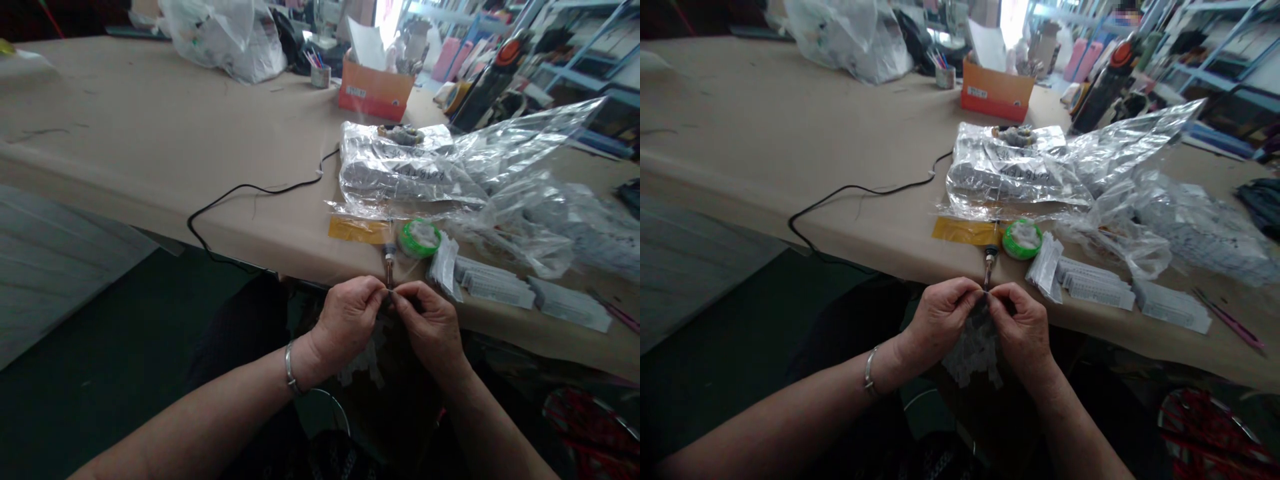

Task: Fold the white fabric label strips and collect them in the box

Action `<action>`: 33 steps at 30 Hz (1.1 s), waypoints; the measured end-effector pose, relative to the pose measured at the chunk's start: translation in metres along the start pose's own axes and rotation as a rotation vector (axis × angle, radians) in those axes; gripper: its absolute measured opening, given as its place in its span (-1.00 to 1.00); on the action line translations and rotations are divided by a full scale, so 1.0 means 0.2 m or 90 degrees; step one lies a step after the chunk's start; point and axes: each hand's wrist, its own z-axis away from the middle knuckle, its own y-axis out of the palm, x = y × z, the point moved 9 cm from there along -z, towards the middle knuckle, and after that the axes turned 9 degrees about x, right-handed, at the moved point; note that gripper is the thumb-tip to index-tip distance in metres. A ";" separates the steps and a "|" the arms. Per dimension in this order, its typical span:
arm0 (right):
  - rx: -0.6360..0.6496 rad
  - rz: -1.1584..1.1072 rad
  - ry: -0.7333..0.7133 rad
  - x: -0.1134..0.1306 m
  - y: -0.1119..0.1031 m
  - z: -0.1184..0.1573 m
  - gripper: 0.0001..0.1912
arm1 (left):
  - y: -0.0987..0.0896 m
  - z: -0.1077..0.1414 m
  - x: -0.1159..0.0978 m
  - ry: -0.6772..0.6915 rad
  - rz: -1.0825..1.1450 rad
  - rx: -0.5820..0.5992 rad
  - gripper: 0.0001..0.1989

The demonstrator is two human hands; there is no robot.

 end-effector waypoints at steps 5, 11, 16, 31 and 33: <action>0.008 0.177 -0.120 0.16 -0.06 0.10 -0.86 | 0.00 0.07 -0.01 0.000 -0.011 0.020 -0.78; -0.131 0.534 -0.283 0.39 -0.26 0.01 -0.80 | 0.00 0.13 0.11 -0.037 -0.017 0.029 -0.80; -0.113 0.708 -0.239 0.32 -0.29 -0.20 -0.77 | 0.00 0.15 0.19 -0.059 -0.052 0.033 -0.77; -0.155 0.628 -0.233 -0.06 -0.41 0.19 -0.68 | 0.27 0.21 0.19 -0.111 -0.005 0.160 -0.75; -0.166 0.634 -0.231 -0.08 -0.40 0.20 -0.66 | 0.32 0.21 0.17 -0.102 0.020 0.176 -0.75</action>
